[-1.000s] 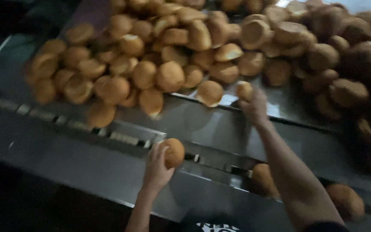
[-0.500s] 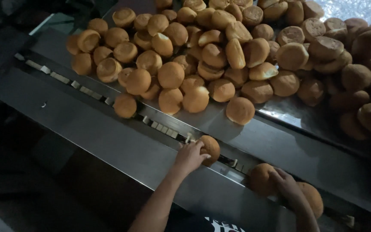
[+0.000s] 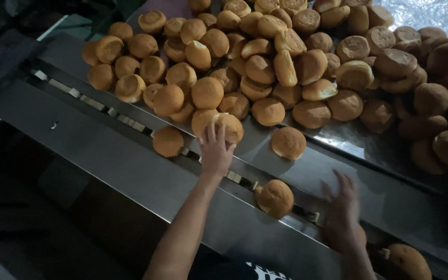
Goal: Sorting and placing burger buns onto a conveyor belt from a large pile.
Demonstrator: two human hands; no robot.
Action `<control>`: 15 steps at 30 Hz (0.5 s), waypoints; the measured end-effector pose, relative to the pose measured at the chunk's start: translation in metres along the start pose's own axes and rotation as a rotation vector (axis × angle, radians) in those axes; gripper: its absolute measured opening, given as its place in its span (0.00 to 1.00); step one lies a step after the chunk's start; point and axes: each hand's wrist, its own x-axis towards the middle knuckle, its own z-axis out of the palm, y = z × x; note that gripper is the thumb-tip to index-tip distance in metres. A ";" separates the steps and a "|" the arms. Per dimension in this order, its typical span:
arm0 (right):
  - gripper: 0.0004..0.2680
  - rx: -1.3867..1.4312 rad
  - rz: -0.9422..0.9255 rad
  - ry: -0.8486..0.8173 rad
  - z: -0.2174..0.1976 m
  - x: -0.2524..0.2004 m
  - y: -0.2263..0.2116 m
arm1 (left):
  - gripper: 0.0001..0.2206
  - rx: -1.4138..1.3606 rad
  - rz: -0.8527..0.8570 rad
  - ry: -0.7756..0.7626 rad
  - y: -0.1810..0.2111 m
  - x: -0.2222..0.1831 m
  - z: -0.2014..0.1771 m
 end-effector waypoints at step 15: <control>0.27 -0.039 -0.527 -0.074 0.084 0.038 -0.038 | 0.34 -0.381 -0.092 -0.201 0.006 -0.051 -0.049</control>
